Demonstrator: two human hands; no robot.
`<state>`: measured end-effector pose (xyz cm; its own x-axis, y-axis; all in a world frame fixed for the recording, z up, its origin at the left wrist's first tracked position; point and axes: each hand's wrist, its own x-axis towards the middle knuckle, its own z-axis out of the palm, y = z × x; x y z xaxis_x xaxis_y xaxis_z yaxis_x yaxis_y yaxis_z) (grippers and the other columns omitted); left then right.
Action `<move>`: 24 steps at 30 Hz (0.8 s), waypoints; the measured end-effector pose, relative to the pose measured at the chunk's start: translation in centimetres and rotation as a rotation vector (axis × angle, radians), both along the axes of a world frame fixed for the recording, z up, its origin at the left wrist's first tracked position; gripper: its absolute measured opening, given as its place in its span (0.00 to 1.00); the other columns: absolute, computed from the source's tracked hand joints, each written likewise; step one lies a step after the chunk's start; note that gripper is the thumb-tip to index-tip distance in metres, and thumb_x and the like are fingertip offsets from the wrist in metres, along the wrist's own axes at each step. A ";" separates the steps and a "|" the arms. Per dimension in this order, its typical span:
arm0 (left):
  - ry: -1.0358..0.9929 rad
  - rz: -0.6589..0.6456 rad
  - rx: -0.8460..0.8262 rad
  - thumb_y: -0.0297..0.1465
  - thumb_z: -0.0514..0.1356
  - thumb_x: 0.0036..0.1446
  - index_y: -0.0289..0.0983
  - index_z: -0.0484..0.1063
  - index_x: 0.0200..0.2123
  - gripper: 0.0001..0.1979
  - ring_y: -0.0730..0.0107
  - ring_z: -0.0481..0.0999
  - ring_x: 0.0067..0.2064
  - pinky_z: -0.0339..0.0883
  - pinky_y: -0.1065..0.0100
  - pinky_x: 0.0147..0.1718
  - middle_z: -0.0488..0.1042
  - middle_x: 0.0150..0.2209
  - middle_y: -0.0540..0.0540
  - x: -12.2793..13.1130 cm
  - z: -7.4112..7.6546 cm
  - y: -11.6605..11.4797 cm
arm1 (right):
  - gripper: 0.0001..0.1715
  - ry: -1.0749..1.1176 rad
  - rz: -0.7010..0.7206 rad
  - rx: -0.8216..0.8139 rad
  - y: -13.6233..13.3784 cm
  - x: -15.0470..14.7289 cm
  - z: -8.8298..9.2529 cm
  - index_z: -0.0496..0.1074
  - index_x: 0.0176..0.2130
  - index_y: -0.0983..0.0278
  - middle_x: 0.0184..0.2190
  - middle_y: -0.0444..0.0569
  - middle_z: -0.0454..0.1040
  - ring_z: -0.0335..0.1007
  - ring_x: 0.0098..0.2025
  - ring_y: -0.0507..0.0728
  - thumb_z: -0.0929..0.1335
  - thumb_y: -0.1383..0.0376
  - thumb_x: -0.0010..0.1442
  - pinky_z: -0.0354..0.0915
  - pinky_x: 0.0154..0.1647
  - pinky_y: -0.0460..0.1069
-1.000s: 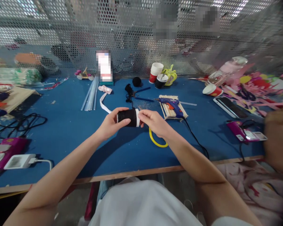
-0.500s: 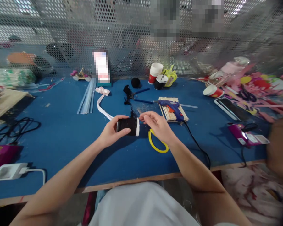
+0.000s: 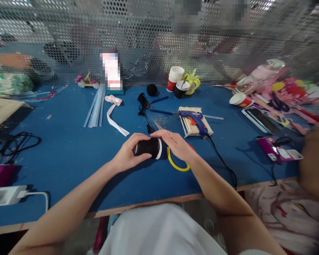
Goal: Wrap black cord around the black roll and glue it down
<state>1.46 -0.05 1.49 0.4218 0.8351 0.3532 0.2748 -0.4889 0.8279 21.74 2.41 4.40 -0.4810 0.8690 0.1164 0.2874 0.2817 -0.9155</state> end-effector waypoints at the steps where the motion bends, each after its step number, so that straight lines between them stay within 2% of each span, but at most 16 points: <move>1: 0.010 -0.003 -0.004 0.32 0.63 0.48 0.38 0.62 0.49 0.24 0.61 0.67 0.49 0.63 0.60 0.48 0.66 0.47 0.41 0.0 0.0 0.0 | 0.24 0.029 0.003 -0.004 0.0 -0.1 -0.1 0.72 0.42 0.59 0.44 0.47 0.72 0.65 0.49 0.54 0.55 0.53 0.63 0.58 0.51 0.51; 7: 0.043 -0.066 -0.043 0.33 0.62 0.49 0.38 0.58 0.52 0.28 0.58 0.67 0.51 0.63 0.59 0.48 0.66 0.50 0.39 0.0 -0.1 -0.3 | 0.26 0.181 0.039 -0.074 0.5 -0.4 -0.2 0.70 0.47 0.60 0.45 0.48 0.72 0.66 0.47 0.54 0.55 0.51 0.62 0.62 0.46 0.50; 11: 0.099 -0.155 0.013 0.34 0.62 0.50 0.39 0.58 0.54 0.28 0.58 0.66 0.51 0.62 0.59 0.49 0.66 0.50 0.39 0.0 0.4 -0.4 | 0.28 0.136 0.067 -0.134 1.0 -1.0 -0.3 0.70 0.46 0.62 0.43 0.49 0.74 0.67 0.42 0.53 0.53 0.50 0.62 0.62 0.40 0.49; 15: 0.177 -0.199 -0.005 0.36 0.60 0.51 0.37 0.64 0.50 0.23 0.59 0.68 0.49 0.64 0.61 0.47 0.68 0.47 0.40 0.0 0.8 -0.5 | 0.32 0.060 0.080 -0.227 1.4 -1.8 -0.5 0.72 0.44 0.65 0.40 0.52 0.74 0.66 0.39 0.53 0.53 0.48 0.61 0.62 0.37 0.49; 21: 0.169 -0.240 -0.045 0.37 0.61 0.50 0.38 0.65 0.48 0.22 0.61 0.69 0.47 0.64 0.60 0.46 0.69 0.45 0.41 0.3 1.0 -0.8 | 0.32 0.308 0.053 -0.573 2.0 -3.0 -0.5 0.69 0.45 0.68 0.45 0.56 0.71 0.68 0.41 0.54 0.54 0.47 0.60 0.64 0.39 0.49; 24: 0.153 -0.272 -0.065 0.37 0.60 0.50 0.38 0.65 0.49 0.22 0.61 0.69 0.46 0.65 0.60 0.45 0.69 0.44 0.41 0.5 1.2 -1.0 | 0.32 0.371 0.054 -0.653 3.1 -3.8 -0.6 0.68 0.44 0.68 0.46 0.57 0.70 0.68 0.40 0.53 0.55 0.46 0.59 0.65 0.38 0.47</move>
